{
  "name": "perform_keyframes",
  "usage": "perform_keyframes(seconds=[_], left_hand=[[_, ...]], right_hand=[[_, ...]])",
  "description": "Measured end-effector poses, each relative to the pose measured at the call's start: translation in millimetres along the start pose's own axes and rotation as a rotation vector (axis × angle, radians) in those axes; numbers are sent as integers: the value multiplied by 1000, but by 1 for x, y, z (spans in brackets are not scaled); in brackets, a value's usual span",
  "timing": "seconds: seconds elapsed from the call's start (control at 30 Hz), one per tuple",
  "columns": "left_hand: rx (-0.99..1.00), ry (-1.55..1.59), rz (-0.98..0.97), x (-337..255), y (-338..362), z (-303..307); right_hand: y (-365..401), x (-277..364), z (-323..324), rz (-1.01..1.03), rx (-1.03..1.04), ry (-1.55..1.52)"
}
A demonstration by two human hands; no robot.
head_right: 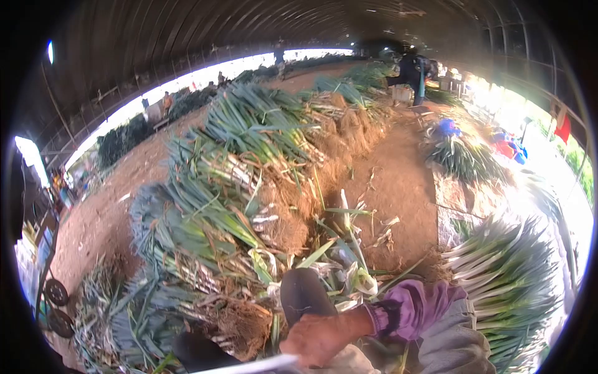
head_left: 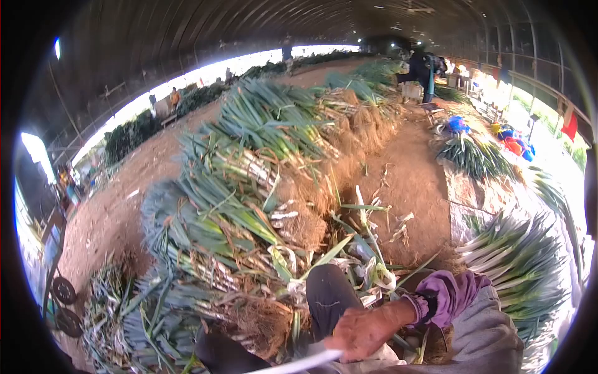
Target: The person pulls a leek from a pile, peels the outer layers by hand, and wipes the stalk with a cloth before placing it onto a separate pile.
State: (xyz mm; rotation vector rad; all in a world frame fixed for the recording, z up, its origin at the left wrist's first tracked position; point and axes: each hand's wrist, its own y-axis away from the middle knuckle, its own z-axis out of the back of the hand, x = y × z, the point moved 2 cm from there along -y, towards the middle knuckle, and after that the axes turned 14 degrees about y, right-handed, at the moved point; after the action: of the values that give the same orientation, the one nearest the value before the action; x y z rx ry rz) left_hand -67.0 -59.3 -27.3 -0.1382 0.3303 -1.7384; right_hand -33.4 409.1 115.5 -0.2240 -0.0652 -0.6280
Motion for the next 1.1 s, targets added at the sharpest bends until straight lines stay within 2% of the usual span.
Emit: perform_keyframes(seconds=[0.03, 0.07, 0.1, 0.13, 0.17, 0.2, 0.23, 0.3, 0.4, 0.5, 0.6, 0.7, 0.83, 0.93, 0.97, 1.03, 1.07, 1.1], left_hand=[[-36, 64, -2, 28, 29, -24], [4, -335, 154, -44, 18, 26], [-294, -602, -93, -64, 0, 28], [-521, -252, -183, -82, 10, 43], [-432, -87, -104, -85, 24, 27], [-316, 52, -87, -113, 22, 44], [-250, 70, -128, -127, 28, 43], [-214, 175, -386, -124, 63, 16], [-100, 310, -457, -125, 95, 15], [17, 383, -380, -118, 114, 15], [-75, 479, -138, -117, 124, 13], [-311, 536, 209, -121, 123, 18], [-444, 482, 150, -109, 116, 22], [-510, 517, 236, -111, 85, 30], [-505, 602, 349, -112, 77, 26], [-523, 656, 331, -103, 61, 8], [-553, 551, 222, -102, 48, 6], [-475, 477, 256, -99, 43, 4]], right_hand=[[12, -10, -14, 64, -115, 242], [24, -20, -28, 99, -246, 491], [14, -22, -12, -32, -44, 320], [6, -25, 3, -191, 135, 175], [3, -25, 22, -117, 78, 328], [6, -27, 23, -325, 100, 201], [10, -30, 18, -258, 37, 297], [13, -35, 7, -375, 60, 269], [9, -30, -14, -356, -18, 429], [11, -43, -26, -429, 24, 317], [11, -47, -33, -456, 76, 227], [3, -41, -28, -487, 121, 73], [-1, -34, -26, -414, 63, 246], [1, -23, -33, -375, -6, 282], [1, -18, -34, -364, -23, 295], [7, -17, -39, -341, -48, 311], [9, -17, -43, -325, -57, 307], [13, -17, -46, -307, -67, 300]])
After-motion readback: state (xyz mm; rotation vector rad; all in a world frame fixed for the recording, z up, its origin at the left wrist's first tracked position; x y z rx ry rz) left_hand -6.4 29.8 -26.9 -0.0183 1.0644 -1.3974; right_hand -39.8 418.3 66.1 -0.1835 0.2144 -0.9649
